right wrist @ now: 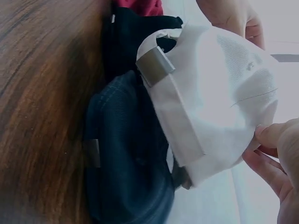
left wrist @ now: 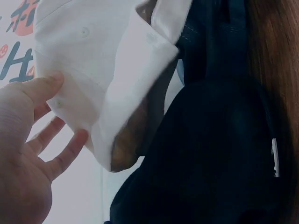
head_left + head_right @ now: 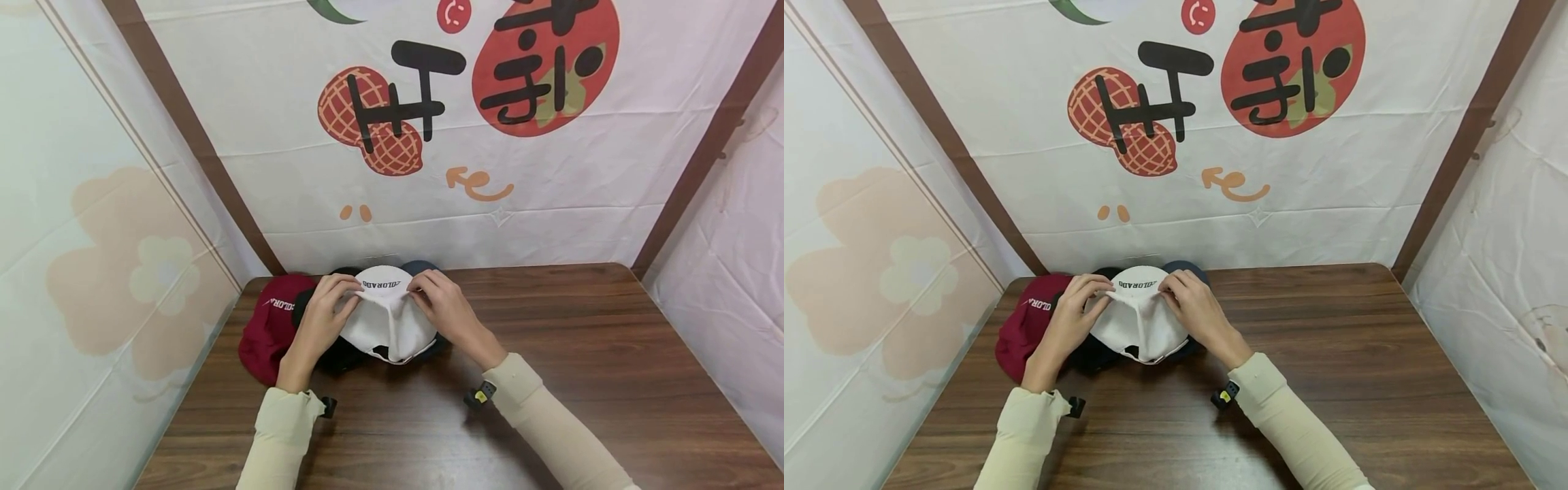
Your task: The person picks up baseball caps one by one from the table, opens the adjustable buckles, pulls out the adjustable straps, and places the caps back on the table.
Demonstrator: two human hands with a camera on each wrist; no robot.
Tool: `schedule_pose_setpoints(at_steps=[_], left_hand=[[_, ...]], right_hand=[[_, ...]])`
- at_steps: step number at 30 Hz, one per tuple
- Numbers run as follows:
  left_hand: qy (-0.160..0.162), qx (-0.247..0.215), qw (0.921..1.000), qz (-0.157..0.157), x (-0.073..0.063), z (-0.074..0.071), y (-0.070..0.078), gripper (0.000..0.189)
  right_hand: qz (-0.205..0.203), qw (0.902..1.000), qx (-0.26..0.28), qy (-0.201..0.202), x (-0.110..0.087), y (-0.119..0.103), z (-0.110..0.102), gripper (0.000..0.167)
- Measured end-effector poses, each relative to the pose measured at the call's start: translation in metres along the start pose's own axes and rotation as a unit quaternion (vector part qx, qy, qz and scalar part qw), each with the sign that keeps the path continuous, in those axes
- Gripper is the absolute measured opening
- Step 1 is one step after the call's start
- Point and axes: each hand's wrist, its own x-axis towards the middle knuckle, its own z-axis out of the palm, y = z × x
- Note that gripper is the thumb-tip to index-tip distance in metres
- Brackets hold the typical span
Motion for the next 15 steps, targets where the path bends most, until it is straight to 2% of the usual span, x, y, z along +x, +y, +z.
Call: schedule_pose_setpoints(at_steps=[8, 13, 15], left_hand=[[0.001, 0.010, 0.9999, -0.011, 0.003, 0.000, 0.007, 0.015], [0.005, 0.003, 1.0000, -0.002, 0.006, 0.000, 0.011, 0.015], [0.008, 0.001, 0.9999, 0.006, 0.006, 0.001, 0.013, 0.016]], right_hand=[[0.000, 0.9998, 0.002, 0.019, 0.006, -0.003, -0.013, 0.012], [0.002, 0.9999, 0.009, 0.014, 0.007, -0.004, -0.023, 0.003], [0.002, 0.9999, 0.010, 0.012, 0.007, -0.005, -0.028, 0.005]])
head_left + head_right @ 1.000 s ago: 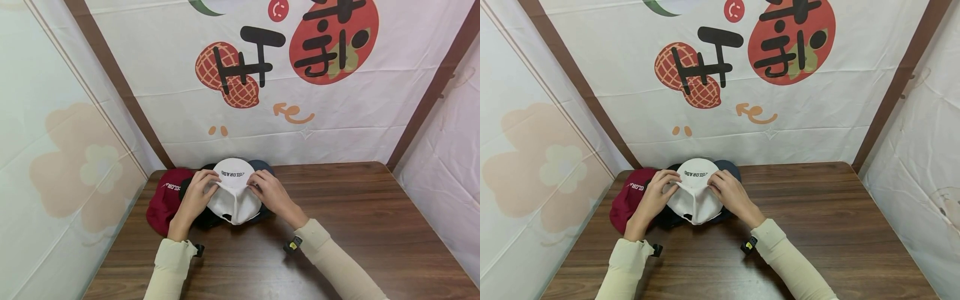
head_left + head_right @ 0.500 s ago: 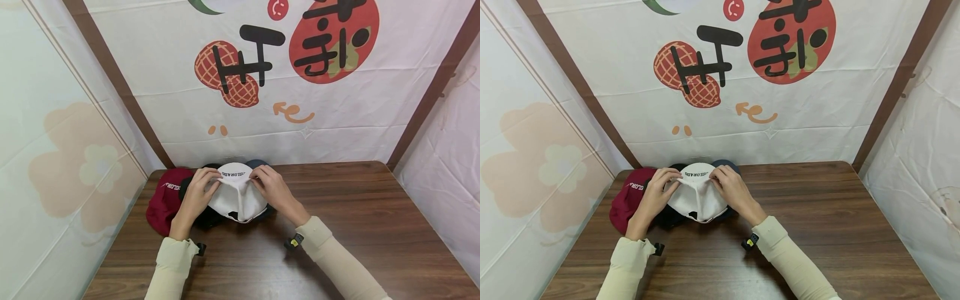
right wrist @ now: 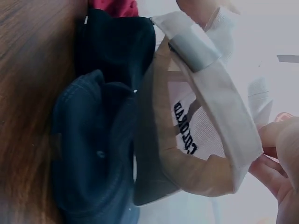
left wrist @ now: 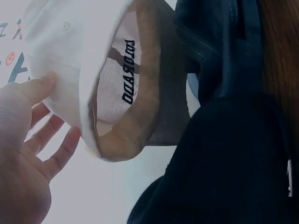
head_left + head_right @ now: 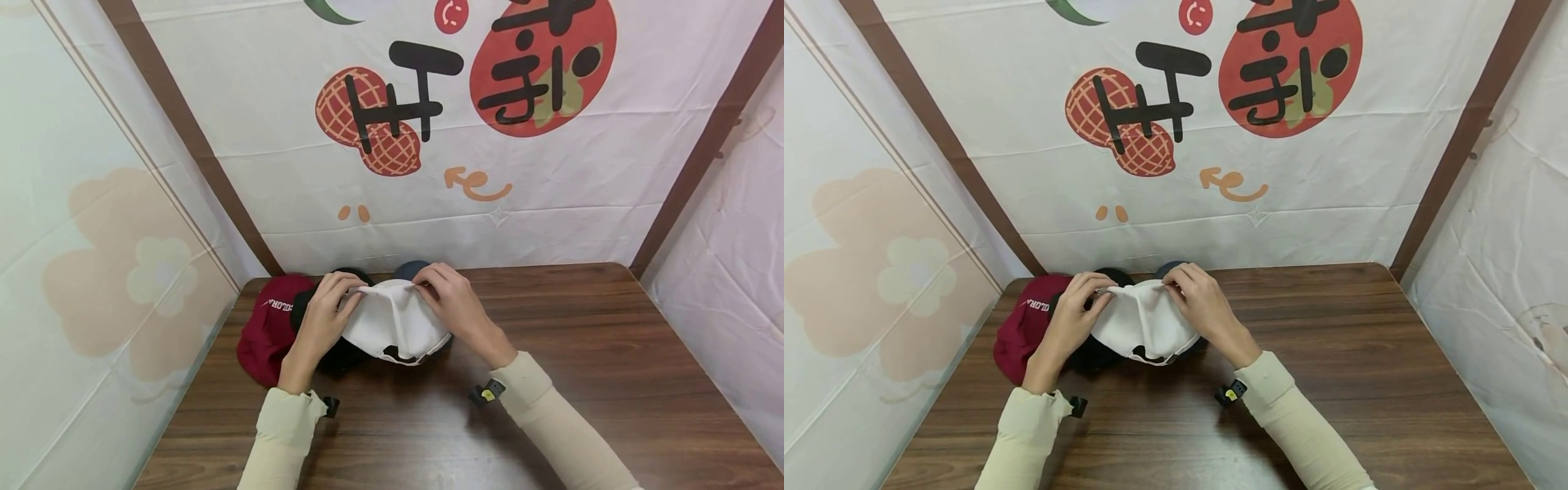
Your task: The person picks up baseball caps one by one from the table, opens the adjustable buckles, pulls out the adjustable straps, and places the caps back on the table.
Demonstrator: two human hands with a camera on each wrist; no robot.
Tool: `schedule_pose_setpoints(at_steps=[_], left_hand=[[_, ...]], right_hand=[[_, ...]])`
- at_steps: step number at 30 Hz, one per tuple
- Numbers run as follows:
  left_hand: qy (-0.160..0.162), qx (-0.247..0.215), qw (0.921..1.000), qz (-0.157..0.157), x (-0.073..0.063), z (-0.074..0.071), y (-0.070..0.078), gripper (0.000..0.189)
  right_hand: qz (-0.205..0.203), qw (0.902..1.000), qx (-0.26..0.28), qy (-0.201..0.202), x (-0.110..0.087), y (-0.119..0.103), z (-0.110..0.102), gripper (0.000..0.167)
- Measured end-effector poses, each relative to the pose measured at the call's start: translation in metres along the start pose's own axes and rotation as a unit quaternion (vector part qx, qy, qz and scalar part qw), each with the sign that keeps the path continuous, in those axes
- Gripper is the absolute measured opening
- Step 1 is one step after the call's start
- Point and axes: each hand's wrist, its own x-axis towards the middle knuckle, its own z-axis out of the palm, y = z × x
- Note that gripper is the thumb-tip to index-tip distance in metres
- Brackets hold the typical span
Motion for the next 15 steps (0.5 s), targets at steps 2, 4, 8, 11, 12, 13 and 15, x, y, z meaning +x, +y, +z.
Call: schedule_pose_setpoints(at_steps=[2, 4, 8, 11, 12, 13, 15], left_hand=[[0.002, -0.003, 1.0000, 0.006, 0.000, 0.000, 0.003, 0.016], [0.004, -0.004, 0.9999, 0.011, 0.001, -0.001, 0.006, 0.017], [0.004, -0.010, 0.9998, 0.019, 0.003, -0.001, 0.012, 0.016], [0.004, -0.017, 0.9994, 0.029, 0.005, -0.002, 0.017, 0.016], [0.005, -0.019, 0.9992, 0.033, 0.006, -0.002, 0.019, 0.016], [0.006, -0.021, 0.9991, 0.037, 0.007, -0.002, 0.020, 0.017], [0.009, -0.024, 0.9987, 0.044, 0.008, -0.002, 0.023, 0.017]], right_hand=[[-0.001, 1.0000, 0.002, 0.001, 0.001, -0.001, -0.004, 0.008], [-0.004, 1.0000, 0.004, 0.006, 0.002, -0.002, -0.009, 0.004], [-0.007, 0.9998, 0.003, 0.017, 0.002, -0.003, -0.016, 0.002], [-0.004, 0.9998, 0.000, 0.018, 0.003, -0.003, -0.021, 0.001], [-0.003, 0.9998, 0.000, 0.018, 0.003, -0.003, -0.022, 0.002], [-0.003, 0.9998, -0.001, 0.019, 0.003, -0.003, -0.024, 0.002], [-0.003, 0.9998, -0.001, 0.019, 0.003, -0.005, -0.028, 0.005]])
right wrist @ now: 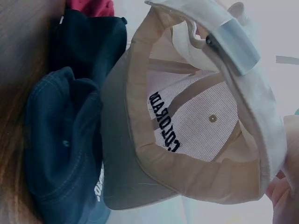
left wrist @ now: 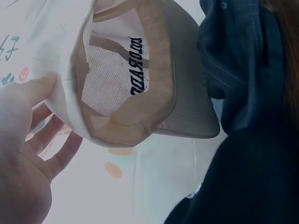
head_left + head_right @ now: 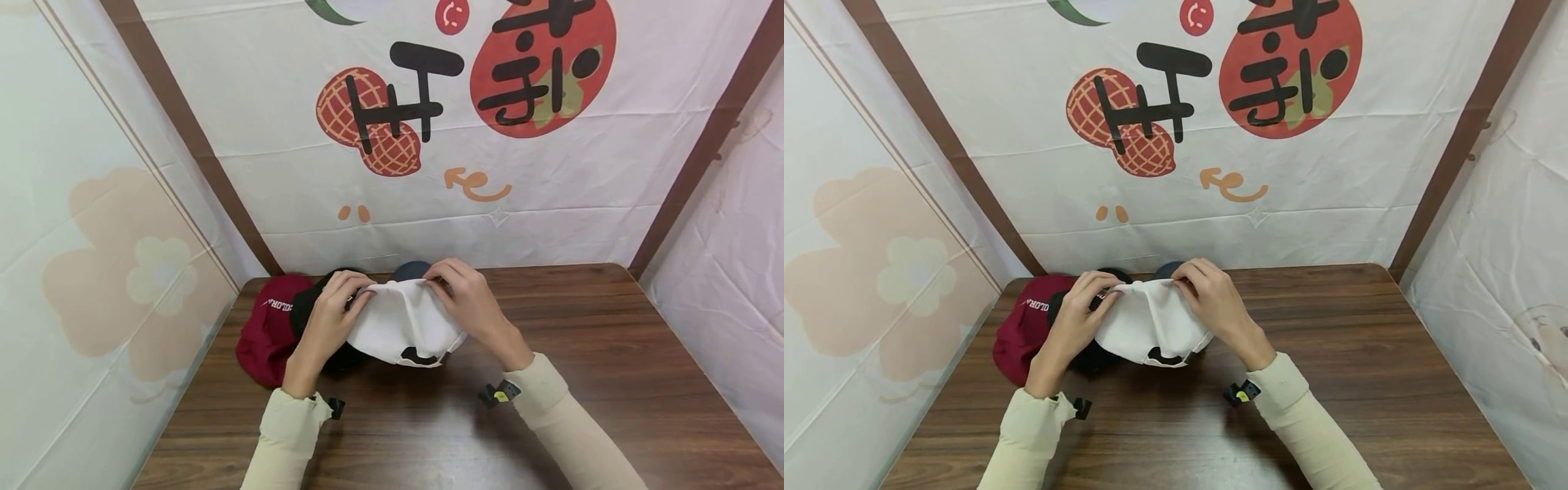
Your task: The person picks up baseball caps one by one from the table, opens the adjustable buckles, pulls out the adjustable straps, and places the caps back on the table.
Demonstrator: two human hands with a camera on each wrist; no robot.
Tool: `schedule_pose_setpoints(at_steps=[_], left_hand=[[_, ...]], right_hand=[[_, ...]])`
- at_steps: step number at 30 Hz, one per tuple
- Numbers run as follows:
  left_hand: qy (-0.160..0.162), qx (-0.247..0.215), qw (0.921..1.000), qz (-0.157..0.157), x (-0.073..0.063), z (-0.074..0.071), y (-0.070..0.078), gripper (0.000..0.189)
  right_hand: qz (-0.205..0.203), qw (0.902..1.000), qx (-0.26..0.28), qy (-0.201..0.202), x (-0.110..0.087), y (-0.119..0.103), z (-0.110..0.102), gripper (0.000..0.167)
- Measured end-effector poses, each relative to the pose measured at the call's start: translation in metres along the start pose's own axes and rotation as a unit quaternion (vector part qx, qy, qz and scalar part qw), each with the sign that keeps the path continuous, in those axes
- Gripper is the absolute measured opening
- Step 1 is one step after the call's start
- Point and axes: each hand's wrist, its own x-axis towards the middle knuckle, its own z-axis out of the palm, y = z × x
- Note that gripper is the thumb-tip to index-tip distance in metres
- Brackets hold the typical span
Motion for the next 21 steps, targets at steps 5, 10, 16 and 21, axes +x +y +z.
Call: schedule_pose_setpoints(at_steps=[5, 10, 16, 21], left_hand=[[-0.004, -0.013, 0.9999, -0.002, 0.002, 0.001, 0.006, 0.017], [-0.008, -0.040, 0.9991, -0.011, 0.003, 0.003, 0.011, 0.015], [0.000, -0.053, 0.9986, -0.006, 0.003, 0.006, 0.015, 0.014], [-0.002, -0.053, 0.9986, -0.006, 0.004, 0.006, 0.020, 0.013]], right_hand=[[-0.001, 1.0000, 0.001, 0.001, 0.002, -0.003, -0.009, 0.007], [-0.001, 1.0000, 0.001, 0.001, 0.002, -0.006, -0.016, 0.009], [0.004, 0.9998, -0.020, 0.004, 0.001, -0.007, -0.024, 0.012], [0.005, 0.9994, -0.034, 0.007, -0.001, -0.008, -0.031, 0.005]])
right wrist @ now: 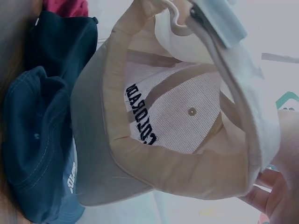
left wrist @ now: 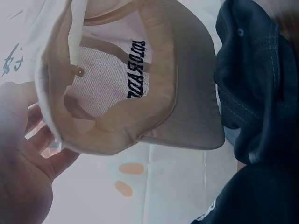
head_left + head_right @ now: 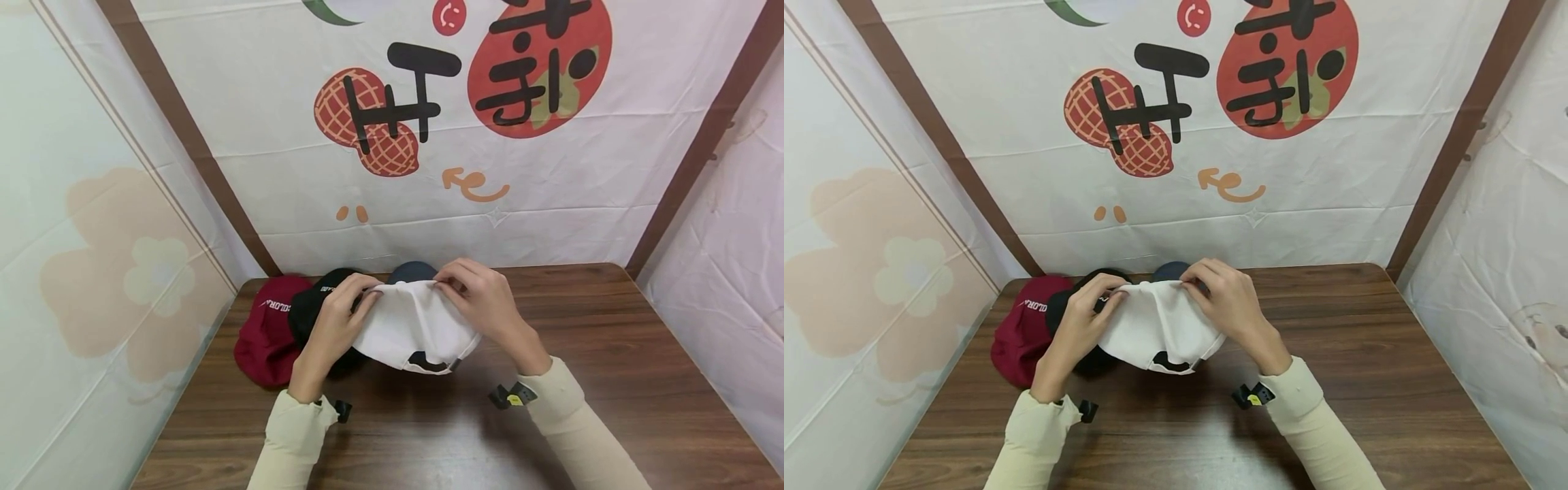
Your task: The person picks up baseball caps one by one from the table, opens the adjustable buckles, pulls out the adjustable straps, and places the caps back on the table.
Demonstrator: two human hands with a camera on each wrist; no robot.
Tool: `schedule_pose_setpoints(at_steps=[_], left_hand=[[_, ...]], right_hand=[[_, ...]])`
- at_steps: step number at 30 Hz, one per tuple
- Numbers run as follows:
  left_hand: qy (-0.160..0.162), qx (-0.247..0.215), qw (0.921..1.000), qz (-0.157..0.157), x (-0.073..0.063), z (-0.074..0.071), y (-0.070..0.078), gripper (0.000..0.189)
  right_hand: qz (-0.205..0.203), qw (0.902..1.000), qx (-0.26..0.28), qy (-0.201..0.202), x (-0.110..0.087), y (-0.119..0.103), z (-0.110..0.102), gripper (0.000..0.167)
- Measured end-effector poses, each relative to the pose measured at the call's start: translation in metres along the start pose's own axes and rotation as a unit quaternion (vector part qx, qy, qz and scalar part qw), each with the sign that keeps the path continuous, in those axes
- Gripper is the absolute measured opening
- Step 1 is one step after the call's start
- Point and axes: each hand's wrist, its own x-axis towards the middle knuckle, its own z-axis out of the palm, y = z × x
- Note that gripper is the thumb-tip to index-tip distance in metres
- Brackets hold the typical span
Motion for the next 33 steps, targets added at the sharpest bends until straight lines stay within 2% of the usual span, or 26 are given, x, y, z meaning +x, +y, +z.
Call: schedule_pose_setpoints(at_steps=[14, 21, 33], left_hand=[[0.018, -0.009, 0.9997, 0.012, 0.005, 0.008, 0.013, 0.013], [0.023, -0.017, 0.9995, 0.010, 0.005, 0.013, 0.016, 0.012], [0.042, -0.057, 0.9975, 0.008, 0.011, 0.023, 0.024, 0.012]], right_hand=[[0.023, 0.9996, 0.012, -0.010, -0.006, -0.001, -0.018, 0.011], [0.027, 0.9993, 0.023, -0.009, -0.008, -0.001, -0.024, 0.005], [0.028, 0.9994, 0.020, 0.006, -0.008, -0.003, -0.037, 0.016]])
